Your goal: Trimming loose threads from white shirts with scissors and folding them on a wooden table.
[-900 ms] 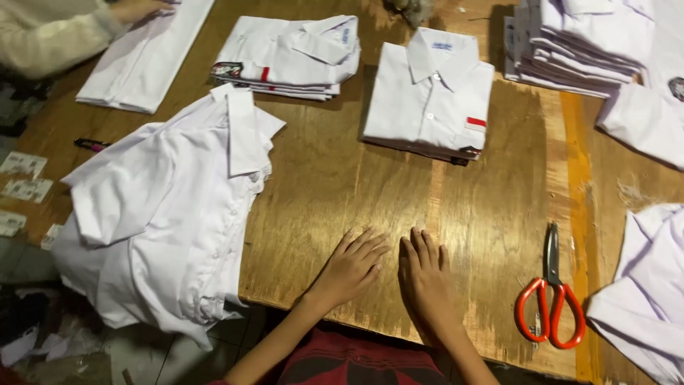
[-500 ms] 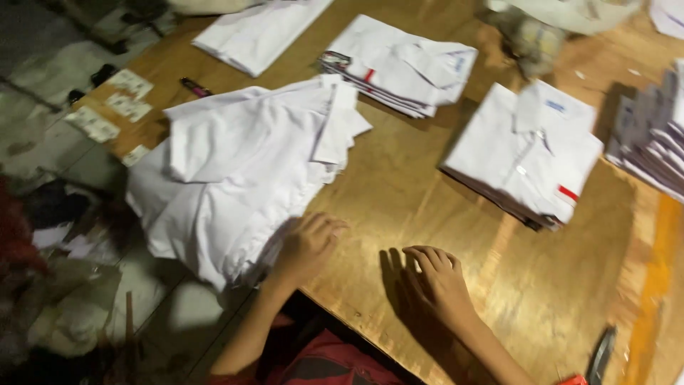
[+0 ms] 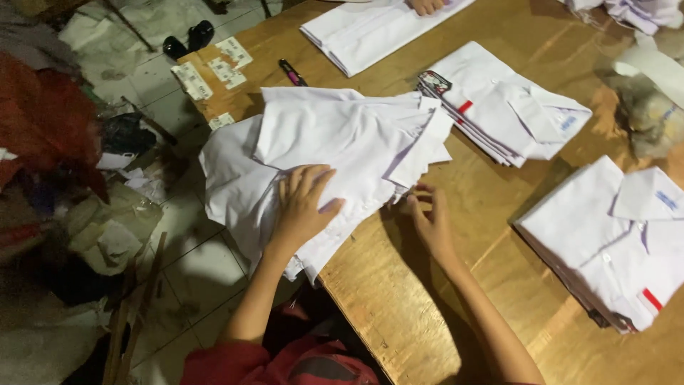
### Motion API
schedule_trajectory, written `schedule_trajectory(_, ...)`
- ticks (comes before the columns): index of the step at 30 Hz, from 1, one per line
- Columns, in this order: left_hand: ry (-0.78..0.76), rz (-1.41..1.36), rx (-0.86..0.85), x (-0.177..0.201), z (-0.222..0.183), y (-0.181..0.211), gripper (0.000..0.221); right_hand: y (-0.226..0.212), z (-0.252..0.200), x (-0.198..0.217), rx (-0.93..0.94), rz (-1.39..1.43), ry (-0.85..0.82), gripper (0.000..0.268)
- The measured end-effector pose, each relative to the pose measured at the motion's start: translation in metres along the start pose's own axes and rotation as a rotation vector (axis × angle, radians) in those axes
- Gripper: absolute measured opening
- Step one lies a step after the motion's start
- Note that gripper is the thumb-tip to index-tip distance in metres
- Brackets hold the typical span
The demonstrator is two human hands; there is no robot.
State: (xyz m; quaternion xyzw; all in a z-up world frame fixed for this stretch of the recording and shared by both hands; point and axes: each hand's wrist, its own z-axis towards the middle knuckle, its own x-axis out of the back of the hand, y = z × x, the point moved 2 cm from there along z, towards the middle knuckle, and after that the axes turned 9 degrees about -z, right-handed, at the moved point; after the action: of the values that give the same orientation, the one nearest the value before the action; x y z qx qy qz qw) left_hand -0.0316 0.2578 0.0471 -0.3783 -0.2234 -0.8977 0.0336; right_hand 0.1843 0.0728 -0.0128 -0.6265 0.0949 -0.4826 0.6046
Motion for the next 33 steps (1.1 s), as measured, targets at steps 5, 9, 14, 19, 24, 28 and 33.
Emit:
schedule_trajectory(5,-0.105,0.054,0.045,-0.024,-0.009,0.001,0.067,-0.033,0.028,-0.009,-0.095,0.059,0.075,0.053)
schedule_trajectory(9,-0.039,0.045,0.028,-0.030,-0.009,-0.003,0.024,-0.063,0.033,-0.017,-0.202,0.093,0.097,0.039)
schedule_trajectory(14,-0.013,-0.113,0.018,-0.031,-0.014,-0.007,0.024,0.006,0.054,-0.010,-0.273,0.178,0.083,0.040)
schedule_trajectory(19,-0.070,-0.288,0.075,-0.053,-0.031,0.008,0.016,-0.056,0.031,0.011,-0.287,0.251,0.106,0.036)
schedule_trajectory(24,-0.390,-0.570,0.081,-0.048,-0.030,0.076,0.016,-0.063,0.017,0.027,-0.242,0.480,0.097,0.026)
schedule_trajectory(28,-0.423,-0.717,-0.018,-0.019,-0.004,0.133,0.016,-0.016,0.014,0.052,-0.251,0.523,0.146,0.023)
schedule_trajectory(33,-0.591,-1.121,-0.060,-0.067,-0.030,0.180,0.024,-0.052,-0.022,0.116,-0.208,0.641,0.255,0.021)
